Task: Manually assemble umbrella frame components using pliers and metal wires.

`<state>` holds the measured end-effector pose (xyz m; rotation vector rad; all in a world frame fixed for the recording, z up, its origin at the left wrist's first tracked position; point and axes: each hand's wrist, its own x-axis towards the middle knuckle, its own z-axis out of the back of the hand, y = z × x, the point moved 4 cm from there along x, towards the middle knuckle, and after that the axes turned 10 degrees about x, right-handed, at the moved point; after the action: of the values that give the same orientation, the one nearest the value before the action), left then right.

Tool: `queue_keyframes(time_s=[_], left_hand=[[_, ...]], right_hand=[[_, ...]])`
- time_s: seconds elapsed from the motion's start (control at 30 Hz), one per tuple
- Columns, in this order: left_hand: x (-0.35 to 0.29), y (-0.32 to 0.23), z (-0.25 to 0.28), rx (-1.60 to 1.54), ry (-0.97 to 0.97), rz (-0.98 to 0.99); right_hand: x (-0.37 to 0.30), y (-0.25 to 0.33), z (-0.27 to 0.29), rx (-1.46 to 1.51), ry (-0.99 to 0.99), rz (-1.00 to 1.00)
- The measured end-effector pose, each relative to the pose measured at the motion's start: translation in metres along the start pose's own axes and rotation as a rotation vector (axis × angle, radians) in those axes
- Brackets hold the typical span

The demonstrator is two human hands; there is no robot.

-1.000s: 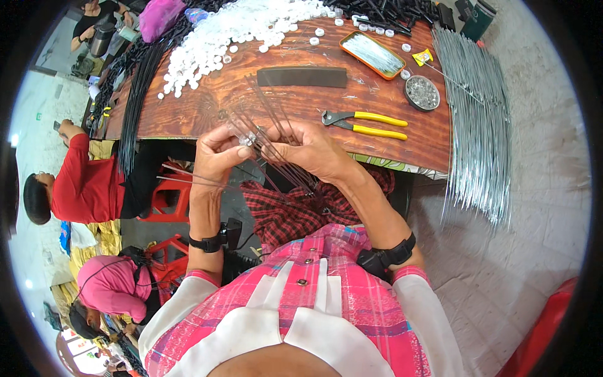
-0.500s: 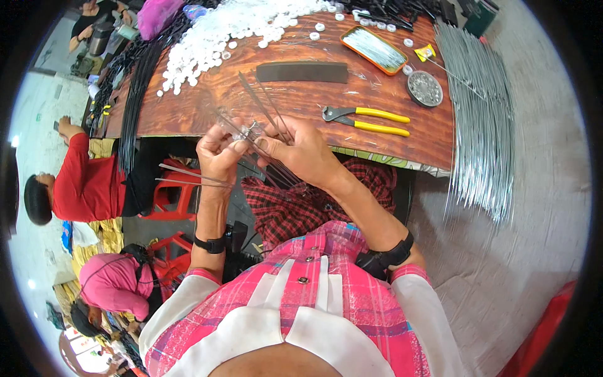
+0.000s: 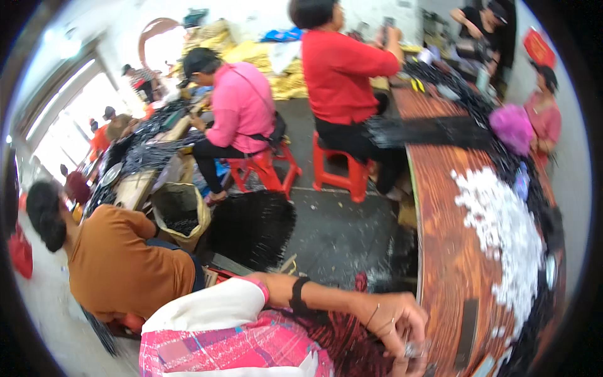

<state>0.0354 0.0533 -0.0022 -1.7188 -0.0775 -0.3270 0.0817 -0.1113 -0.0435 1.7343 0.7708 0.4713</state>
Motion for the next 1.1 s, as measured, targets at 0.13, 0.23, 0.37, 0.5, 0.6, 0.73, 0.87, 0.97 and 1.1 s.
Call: queue_keyframes(time_s=[0.13, 0.23, 0.37, 0.5, 0.6, 0.73, 0.87, 0.97, 1.1], left_hand=[[-0.006, -0.018, 0.021, 0.010, -0.128, -0.097], [-0.003, -0.004, 0.043, -0.085, -0.164, -0.088], [-0.002, -0.001, 0.064, 0.015, -0.229, -0.098], [-0.004, 0.008, 0.087, -0.228, -0.321, -0.124], [-0.014, 0.012, 0.101, -0.157, -0.361, -0.105], [-0.019, 0.008, 0.111, -0.091, -0.494, -0.100], [-0.016, -0.001, 0.113, -0.090, -0.451, -0.009], [-0.009, 0.016, 0.112, -0.033, -0.477, -0.035], [0.001, 0.025, 0.102, -0.113, -0.349, -0.058]], right_hand=[[0.019, 0.026, -0.037, -0.025, 0.148, 0.104], [0.042, 0.026, -0.048, -0.039, 0.184, 0.074], [0.080, 0.010, -0.047, 0.005, 0.231, -0.023], [0.107, 0.001, -0.064, 0.006, 0.195, -0.074], [0.118, -0.005, -0.069, 0.002, 0.158, -0.112], [0.125, -0.012, -0.066, -0.110, 0.084, -0.123], [0.131, -0.012, -0.055, -0.198, 0.118, -0.031], [0.129, -0.006, -0.047, -0.328, 0.093, -0.189], [0.125, -0.005, -0.040, -0.221, 0.184, -0.187]])
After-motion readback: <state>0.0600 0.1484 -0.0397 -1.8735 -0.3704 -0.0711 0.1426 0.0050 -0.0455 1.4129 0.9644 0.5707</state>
